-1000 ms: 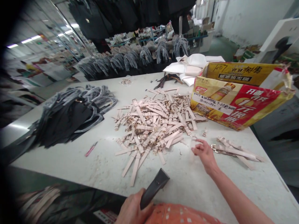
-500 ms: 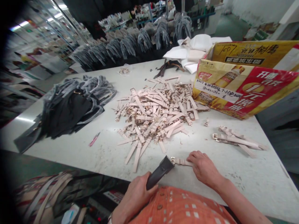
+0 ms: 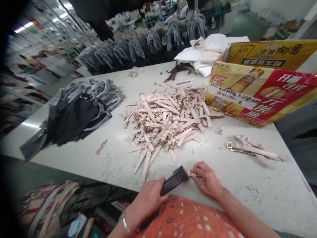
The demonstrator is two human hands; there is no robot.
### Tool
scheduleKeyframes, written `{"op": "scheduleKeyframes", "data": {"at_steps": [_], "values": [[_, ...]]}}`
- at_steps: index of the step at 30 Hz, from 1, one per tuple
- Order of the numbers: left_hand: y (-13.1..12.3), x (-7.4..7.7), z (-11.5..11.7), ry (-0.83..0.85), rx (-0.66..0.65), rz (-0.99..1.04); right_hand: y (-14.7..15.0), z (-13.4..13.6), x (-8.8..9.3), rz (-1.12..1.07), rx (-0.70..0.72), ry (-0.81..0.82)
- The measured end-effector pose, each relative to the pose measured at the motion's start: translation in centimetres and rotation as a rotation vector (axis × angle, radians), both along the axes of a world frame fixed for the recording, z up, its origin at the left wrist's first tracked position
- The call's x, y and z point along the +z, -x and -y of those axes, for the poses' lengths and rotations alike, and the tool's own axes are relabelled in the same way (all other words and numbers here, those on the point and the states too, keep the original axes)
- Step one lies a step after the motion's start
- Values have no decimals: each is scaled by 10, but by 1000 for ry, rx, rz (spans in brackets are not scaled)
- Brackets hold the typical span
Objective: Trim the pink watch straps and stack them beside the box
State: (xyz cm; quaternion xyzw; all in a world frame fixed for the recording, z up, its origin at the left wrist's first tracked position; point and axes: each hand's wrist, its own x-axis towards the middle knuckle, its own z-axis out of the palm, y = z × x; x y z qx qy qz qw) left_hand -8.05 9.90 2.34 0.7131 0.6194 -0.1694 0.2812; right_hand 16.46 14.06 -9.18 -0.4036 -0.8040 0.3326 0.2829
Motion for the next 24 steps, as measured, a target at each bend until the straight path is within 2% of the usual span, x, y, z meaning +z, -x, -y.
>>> {"op": "scheduleKeyframes", "data": {"at_steps": [4, 15, 20, 24], "values": [[-3, 2, -6, 20, -41, 4, -4, 0, -2, 2, 8, 5], [-10, 6, -13, 105, 0, 37, -17, 0, 3, -12, 98, 39], [-13, 7, -15, 105, 7, 39, -17, -1, 0, -45, 81, -11], [-14, 8, -15, 114, 13, 28, -14, -3, 3, -6, 98, 30]]}}
